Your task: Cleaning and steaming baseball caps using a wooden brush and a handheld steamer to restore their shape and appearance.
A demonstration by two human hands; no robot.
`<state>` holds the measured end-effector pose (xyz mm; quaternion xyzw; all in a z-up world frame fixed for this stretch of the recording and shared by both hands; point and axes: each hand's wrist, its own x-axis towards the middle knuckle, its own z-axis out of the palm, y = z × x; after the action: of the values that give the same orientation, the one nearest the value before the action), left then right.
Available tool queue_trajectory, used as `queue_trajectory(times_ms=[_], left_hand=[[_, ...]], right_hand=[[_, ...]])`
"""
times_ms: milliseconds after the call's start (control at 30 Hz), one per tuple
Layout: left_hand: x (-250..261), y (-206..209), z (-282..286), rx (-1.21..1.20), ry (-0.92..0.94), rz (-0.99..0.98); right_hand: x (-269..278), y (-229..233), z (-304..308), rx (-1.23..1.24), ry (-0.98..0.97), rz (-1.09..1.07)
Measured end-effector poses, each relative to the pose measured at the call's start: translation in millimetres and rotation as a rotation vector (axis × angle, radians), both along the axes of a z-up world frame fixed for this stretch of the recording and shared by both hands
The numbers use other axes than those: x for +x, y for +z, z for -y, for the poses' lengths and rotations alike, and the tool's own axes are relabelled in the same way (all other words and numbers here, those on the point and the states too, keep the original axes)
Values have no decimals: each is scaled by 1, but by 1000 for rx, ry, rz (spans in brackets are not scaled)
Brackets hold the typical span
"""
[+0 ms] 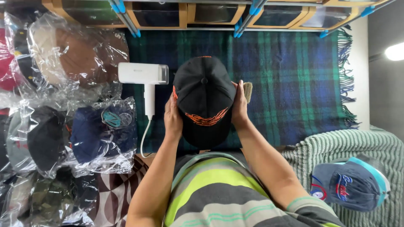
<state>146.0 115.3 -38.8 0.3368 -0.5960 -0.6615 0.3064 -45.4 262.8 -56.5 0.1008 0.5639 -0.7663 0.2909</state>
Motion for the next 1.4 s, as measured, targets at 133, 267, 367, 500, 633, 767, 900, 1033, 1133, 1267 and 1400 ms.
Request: queue_trajectory(times_ms=[133, 267, 367, 500, 633, 767, 900, 1033, 1133, 1267, 1400], left_hand=[[17, 22, -28, -37, 169, 298], [16, 18, -33, 21, 134, 366], [17, -5, -29, 34, 112, 427], [13, -9, -9, -79, 192, 444], [-12, 18, 22, -401, 76, 147], [-41, 49, 48, -303, -283, -42], [-49, 12, 66, -229, -359, 29], [-54, 21, 74, 25, -404, 88], [-54, 22, 78, 68, -398, 156], [-59, 18, 78, 194, -373, 231], [-37, -3, 64, 49, -285, 221]], right_hand=[[35, 14, -19, 142, 59, -198], [59, 3, -39, 89, 104, -266], [54, -22, -49, 142, 139, -271], [33, -4, -52, 295, 247, -620], [-1, 59, -16, 278, 407, -897], [-23, 92, 28, 187, 679, -964], [-15, 85, 45, 168, 669, -658], [-9, 103, 53, 143, 568, -393], [-24, 81, 56, 193, 479, -242], [-44, 51, 53, 231, 504, -220], [-23, 55, 29, 236, 607, -249]])
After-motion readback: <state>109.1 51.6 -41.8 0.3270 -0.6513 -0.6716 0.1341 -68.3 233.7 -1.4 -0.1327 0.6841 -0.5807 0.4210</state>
